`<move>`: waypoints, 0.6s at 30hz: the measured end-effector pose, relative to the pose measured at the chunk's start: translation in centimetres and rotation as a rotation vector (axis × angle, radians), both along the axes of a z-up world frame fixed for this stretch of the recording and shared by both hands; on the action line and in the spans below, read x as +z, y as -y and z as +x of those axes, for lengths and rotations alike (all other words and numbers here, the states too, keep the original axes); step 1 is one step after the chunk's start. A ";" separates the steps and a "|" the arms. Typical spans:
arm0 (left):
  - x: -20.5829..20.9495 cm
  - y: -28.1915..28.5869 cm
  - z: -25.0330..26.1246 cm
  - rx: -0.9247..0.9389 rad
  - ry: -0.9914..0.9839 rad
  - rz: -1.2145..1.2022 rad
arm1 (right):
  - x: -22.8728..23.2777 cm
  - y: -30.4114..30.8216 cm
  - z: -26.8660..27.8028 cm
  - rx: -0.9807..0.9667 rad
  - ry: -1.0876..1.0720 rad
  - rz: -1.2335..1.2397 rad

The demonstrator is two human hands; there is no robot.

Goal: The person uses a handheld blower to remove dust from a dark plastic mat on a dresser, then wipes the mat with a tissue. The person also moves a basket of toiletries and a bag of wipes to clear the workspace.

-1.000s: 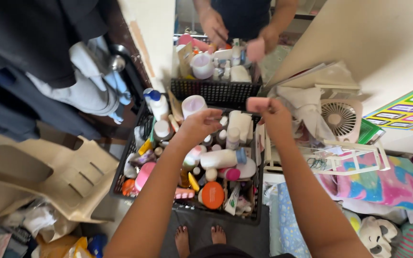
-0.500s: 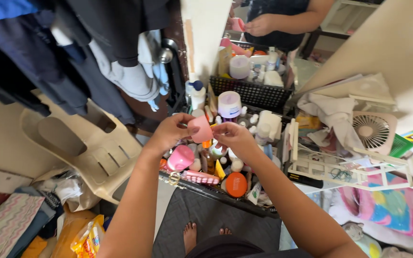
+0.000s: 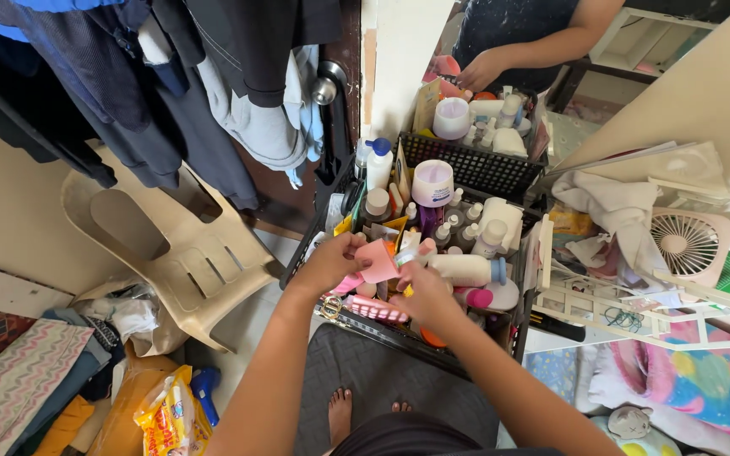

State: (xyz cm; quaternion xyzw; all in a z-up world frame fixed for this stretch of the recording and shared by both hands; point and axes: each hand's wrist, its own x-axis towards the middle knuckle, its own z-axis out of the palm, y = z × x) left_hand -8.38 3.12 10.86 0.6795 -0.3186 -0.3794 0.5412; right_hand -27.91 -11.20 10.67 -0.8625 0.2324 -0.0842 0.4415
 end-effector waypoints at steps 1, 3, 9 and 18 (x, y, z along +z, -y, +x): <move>0.4 0.0 0.0 -0.001 0.000 -0.001 | 1.1 -0.9 0.1 -0.001 0.000 -0.001; 1.2 -0.1 0.0 0.026 0.131 0.076 | 3.1 -2.8 0.3 0.086 -0.217 -0.498; 1.6 -0.5 0.9 0.052 0.006 0.009 | -1.3 -2.3 0.1 0.197 -0.104 -0.702; 2.9 0.5 1.8 0.087 -0.255 -0.236 | -0.8 3.4 -2.1 -0.038 0.027 0.547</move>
